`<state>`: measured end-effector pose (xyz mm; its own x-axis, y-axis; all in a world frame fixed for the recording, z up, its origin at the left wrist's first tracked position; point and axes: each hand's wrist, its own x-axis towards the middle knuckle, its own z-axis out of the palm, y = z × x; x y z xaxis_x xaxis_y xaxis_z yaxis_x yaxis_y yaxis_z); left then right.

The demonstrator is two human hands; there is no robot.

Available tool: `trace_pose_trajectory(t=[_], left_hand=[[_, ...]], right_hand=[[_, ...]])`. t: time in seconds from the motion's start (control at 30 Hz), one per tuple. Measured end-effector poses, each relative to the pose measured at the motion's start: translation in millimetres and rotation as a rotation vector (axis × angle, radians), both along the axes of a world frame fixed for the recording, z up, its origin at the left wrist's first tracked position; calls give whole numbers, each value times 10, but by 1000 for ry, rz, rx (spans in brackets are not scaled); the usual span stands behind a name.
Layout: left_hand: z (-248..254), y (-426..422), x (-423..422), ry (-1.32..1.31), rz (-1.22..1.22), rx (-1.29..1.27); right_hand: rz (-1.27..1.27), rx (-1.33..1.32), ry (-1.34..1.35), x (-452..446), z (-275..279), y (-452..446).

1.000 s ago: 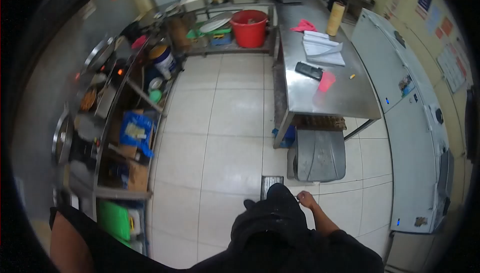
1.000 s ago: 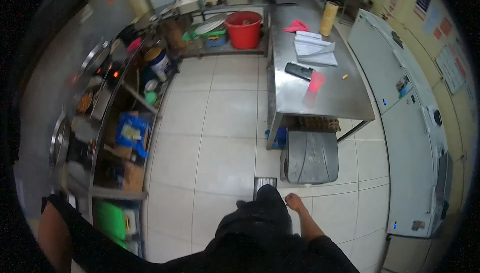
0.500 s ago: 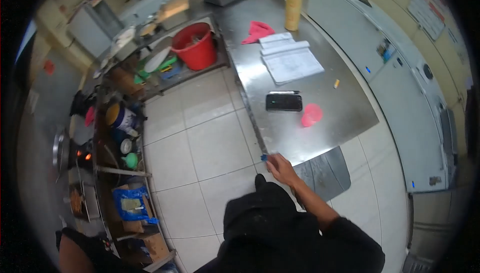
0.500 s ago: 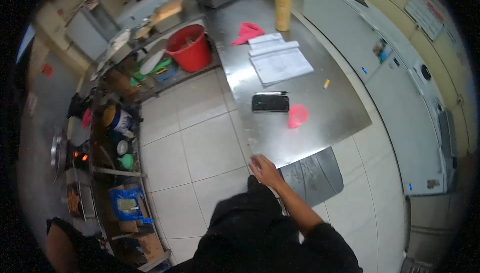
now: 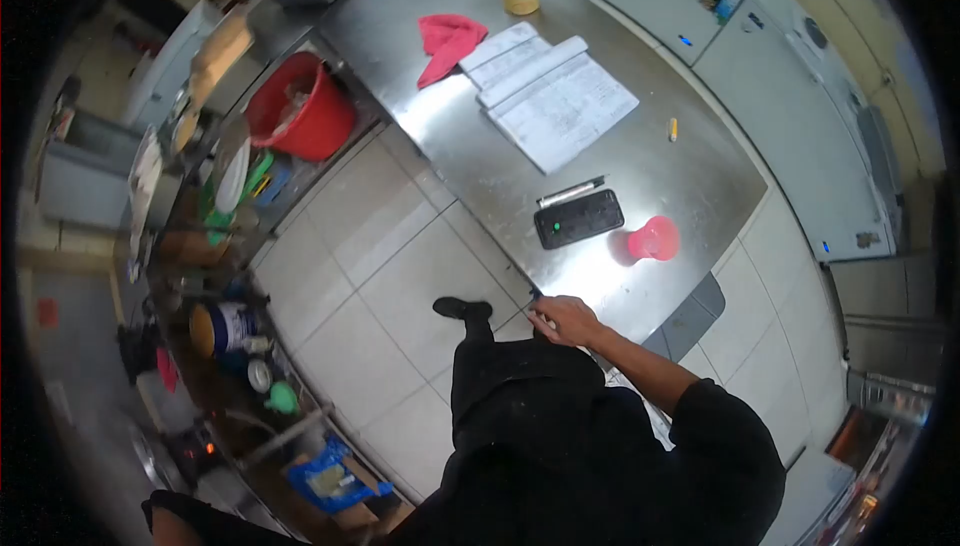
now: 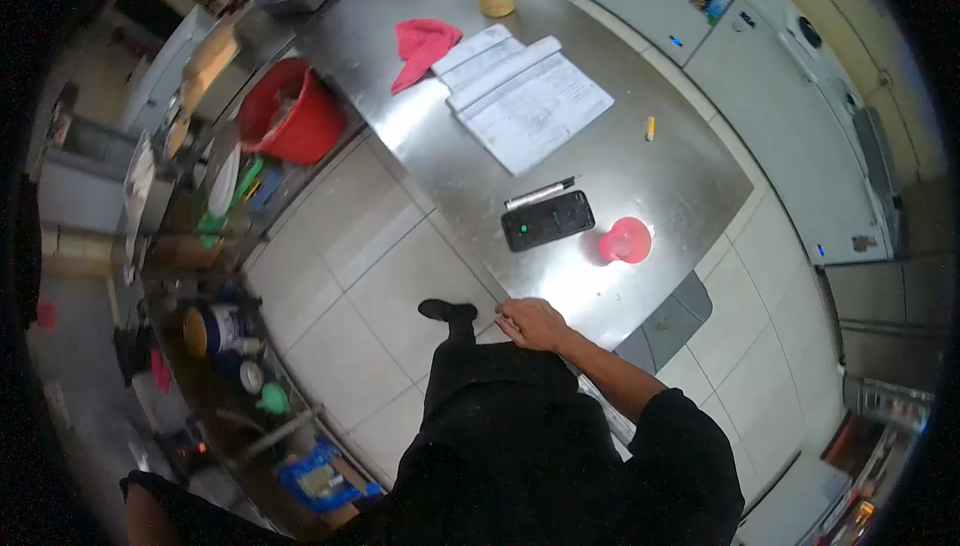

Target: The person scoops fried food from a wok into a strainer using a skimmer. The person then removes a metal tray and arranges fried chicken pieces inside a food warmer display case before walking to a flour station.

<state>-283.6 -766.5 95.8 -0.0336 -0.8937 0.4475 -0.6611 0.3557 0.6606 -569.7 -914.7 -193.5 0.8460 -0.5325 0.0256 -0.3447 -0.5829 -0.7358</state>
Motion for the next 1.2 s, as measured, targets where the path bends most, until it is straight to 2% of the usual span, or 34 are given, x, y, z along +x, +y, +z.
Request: trace_pose_trajectory(t=[0.07, 0.1, 0.23, 0.33, 0.37, 0.47, 0.5, 0.6, 0.63, 0.73, 0.83, 0.93, 1.0, 1.1, 1.2], left_hand=[[-128, -116, 398, 29, -33, 19], [-169, -177, 604, 43, -56, 31], [-314, -441, 1372, 91, -126, 61], [-383, -619, 1840, 122, -160, 72], [-399, -680, 1979, 126, -178, 78], [-444, -882, 2378, 136, -228, 75], [-459, -950, 2500, 139, -240, 74], [-506, -1249, 2857, 139, -305, 59], [-522, -1376, 2965, 131, -329, 58], [-493, -1815, 3337, 108, -413, 3], [-279, -2333, 3749, 57, -494, -94], [167, -2849, 4234, -23, -568, -238], [522, -3080, 4602, -97, -588, -340], [1037, -3217, 5186, -223, -544, -469], [1424, -3073, 5754, -352, -405, -587]], right_hand=[[-67, 41, 4, 54, 38, 33], [-105, 70, 99, 76, 16, 49], [-397, 28, 169, 353, 139, 233], [-427, -29, 208, 591, 231, 401], [-388, 92, 306, 603, 66, 532], [-501, 477, 263, 1019, -34, 796], [-530, 843, 318, 1226, 72, 735], [-428, 748, 69, 1624, -237, 705], [-464, 925, 105, 1803, -186, 583], [-631, 1199, 302, 2335, 132, 108], [-473, 962, 215, 2912, 240, -504], [-290, 693, 313, 3437, 363, -1214], [-187, 611, 371, 3764, 476, -1678], [-54, 521, 447, 4272, 630, -2281], [161, 329, 383, 4682, 430, -2768]])
